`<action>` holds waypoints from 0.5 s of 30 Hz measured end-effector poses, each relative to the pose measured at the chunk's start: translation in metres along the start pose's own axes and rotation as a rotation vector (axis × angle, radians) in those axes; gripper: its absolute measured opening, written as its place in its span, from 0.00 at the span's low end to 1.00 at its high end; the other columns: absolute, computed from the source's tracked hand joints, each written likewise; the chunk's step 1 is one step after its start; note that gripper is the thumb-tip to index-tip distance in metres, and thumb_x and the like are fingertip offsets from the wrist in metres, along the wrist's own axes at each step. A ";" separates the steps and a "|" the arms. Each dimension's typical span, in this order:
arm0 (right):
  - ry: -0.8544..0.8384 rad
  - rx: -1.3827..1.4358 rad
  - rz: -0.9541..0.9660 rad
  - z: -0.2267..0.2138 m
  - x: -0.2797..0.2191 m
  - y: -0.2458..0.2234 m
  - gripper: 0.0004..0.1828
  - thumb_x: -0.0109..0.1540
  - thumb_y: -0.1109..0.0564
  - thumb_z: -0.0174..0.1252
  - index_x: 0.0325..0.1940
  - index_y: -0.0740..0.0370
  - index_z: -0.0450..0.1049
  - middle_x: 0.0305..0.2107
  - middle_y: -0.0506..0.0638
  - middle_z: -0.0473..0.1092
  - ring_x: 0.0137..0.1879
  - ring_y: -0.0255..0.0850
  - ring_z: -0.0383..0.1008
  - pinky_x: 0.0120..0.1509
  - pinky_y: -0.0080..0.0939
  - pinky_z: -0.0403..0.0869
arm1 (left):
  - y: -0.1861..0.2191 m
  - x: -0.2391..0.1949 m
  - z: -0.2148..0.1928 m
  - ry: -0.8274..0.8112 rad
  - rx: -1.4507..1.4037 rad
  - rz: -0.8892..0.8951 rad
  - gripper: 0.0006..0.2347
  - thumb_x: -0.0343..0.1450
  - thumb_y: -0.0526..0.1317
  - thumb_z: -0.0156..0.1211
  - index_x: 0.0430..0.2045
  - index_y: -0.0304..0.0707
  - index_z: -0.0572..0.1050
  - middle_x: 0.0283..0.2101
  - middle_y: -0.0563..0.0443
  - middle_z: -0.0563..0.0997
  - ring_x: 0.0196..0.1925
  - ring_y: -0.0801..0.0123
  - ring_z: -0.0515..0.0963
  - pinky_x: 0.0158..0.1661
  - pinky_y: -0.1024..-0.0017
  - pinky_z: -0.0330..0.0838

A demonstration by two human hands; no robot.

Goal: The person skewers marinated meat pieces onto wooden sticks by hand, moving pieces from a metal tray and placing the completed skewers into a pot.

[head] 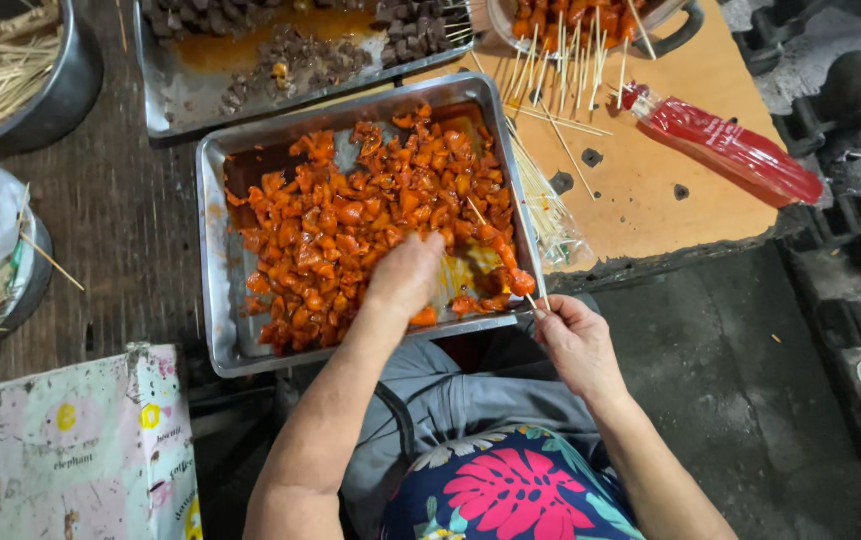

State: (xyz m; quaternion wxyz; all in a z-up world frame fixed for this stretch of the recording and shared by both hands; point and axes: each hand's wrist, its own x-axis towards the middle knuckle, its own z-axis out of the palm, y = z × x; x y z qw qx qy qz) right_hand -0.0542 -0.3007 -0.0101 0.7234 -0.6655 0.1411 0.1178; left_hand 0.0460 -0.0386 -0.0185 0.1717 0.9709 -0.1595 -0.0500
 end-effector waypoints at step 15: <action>0.041 -0.045 0.033 -0.007 -0.001 0.004 0.08 0.66 0.60 0.55 0.44 0.65 0.77 0.22 0.44 0.69 0.24 0.28 0.62 0.27 0.29 0.60 | 0.040 -0.014 0.016 -0.056 -0.204 0.131 0.02 0.62 0.32 0.62 0.25 0.35 0.77 0.33 0.34 0.81 0.41 0.42 0.81 0.45 0.52 0.76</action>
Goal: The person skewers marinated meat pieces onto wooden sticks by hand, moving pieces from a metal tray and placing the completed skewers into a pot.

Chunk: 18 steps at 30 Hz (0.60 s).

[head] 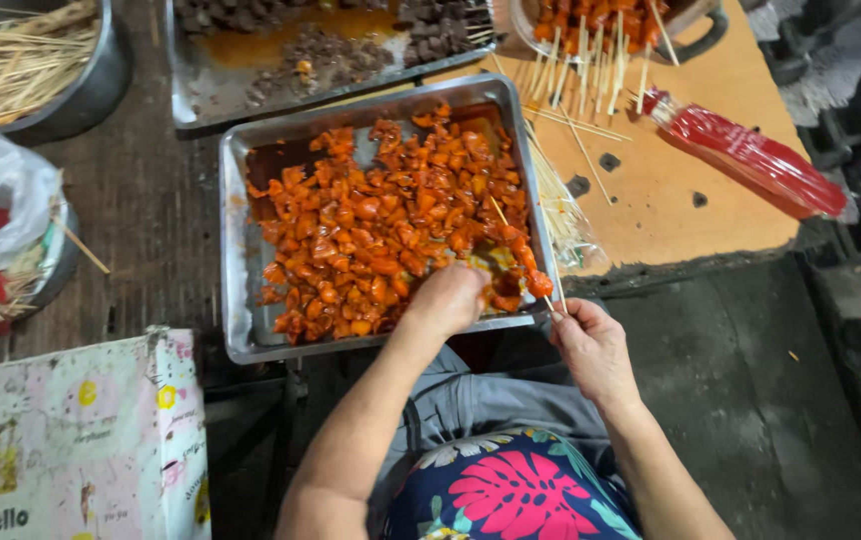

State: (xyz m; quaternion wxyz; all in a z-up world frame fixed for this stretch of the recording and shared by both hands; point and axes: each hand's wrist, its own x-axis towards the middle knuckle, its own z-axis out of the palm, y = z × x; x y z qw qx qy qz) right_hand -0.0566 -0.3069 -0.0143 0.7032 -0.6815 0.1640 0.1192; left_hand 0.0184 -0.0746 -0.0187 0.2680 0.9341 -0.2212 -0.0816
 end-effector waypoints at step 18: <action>-0.124 0.036 0.006 0.011 -0.005 0.003 0.06 0.65 0.61 0.56 0.41 0.64 0.78 0.21 0.43 0.69 0.25 0.28 0.63 0.28 0.29 0.62 | -0.058 0.011 -0.010 0.404 -0.980 -0.388 0.08 0.74 0.32 0.59 0.46 0.33 0.78 0.38 0.43 0.83 0.38 0.62 0.82 0.40 0.66 0.76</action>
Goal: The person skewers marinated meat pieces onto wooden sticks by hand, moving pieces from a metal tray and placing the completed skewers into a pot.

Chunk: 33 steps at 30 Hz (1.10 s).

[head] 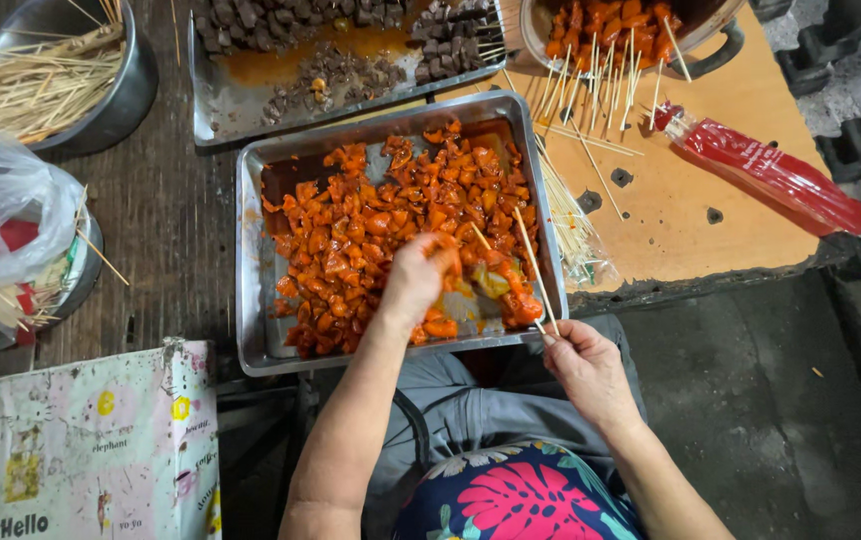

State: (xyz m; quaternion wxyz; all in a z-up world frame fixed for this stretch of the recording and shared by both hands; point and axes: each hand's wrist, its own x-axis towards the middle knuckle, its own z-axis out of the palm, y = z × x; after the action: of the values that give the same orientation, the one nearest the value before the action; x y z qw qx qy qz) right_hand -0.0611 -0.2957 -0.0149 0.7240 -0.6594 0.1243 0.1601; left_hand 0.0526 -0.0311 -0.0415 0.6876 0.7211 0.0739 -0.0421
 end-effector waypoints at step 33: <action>-0.125 -0.046 -0.074 0.037 0.008 0.022 0.07 0.65 0.61 0.57 0.41 0.66 0.79 0.22 0.42 0.70 0.28 0.28 0.66 0.32 0.30 0.66 | 0.039 -0.028 -0.016 0.049 -0.595 -0.067 0.09 0.73 0.35 0.62 0.45 0.32 0.75 0.37 0.50 0.81 0.38 0.72 0.81 0.42 0.73 0.78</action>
State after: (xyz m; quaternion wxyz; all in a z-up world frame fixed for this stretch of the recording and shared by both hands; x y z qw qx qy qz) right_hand -0.0639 -0.2562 -0.0348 0.7205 -0.6686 0.0508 0.1769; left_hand 0.0307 -0.0183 0.0023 0.8649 0.4859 0.1232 -0.0236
